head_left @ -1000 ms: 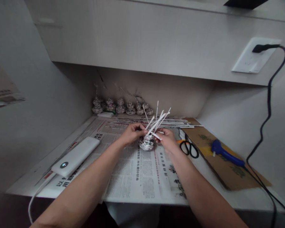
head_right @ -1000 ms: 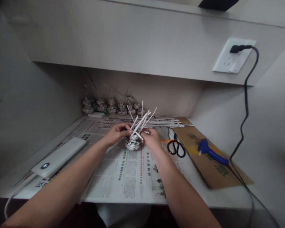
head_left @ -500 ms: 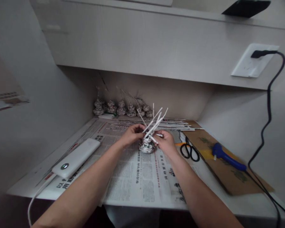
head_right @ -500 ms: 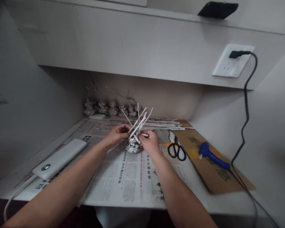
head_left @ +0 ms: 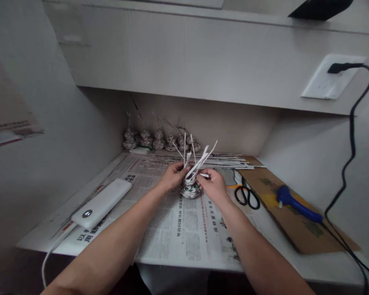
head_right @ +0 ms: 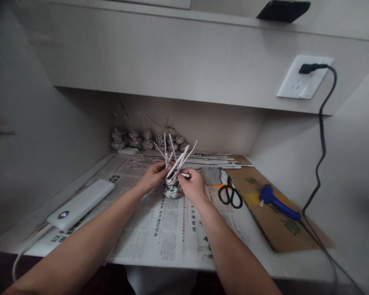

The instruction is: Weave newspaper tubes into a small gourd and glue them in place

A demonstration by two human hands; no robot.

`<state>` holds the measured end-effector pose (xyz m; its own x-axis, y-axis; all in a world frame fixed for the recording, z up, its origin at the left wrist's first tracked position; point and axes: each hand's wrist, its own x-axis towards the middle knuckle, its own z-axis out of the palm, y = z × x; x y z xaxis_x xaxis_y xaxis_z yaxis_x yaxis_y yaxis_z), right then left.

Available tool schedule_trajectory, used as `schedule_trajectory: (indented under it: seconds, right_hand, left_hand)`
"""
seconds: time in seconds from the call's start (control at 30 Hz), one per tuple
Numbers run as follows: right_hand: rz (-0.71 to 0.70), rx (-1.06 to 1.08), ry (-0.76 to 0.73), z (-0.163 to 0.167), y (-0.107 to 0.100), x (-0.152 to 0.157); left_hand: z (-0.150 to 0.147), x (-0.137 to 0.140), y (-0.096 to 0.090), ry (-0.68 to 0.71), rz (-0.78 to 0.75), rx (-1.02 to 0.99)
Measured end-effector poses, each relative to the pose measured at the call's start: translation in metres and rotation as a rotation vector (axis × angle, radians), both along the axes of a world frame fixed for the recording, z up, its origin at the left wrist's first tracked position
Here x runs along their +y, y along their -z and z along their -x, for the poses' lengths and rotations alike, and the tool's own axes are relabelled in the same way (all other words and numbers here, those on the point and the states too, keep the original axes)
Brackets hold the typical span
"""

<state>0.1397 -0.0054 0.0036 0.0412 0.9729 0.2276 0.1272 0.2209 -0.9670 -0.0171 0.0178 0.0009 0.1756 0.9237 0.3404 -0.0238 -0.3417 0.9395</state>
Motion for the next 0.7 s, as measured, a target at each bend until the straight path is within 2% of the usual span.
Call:
schedule_trajectory:
  seconds: [0.37,0.57,0.7]
  right_hand:
    - [-0.041,0.014,-0.019,0.0028,0.0020,-0.0004]
    - [-0.035,0.012,-0.013,0.0023,0.0033,0.0003]
    - [-0.043,0.001,-0.027,0.0026,0.0056,0.0003]
  left_hand:
    - [0.0006,-0.0035,-0.0044,0.002,0.126,-0.178]
    - [0.0021,-0.0018,-0.0047,-0.106,-0.014,-0.116]
    - [0.0003,-0.0025,-0.0038,-0.095,-0.070,-0.136]
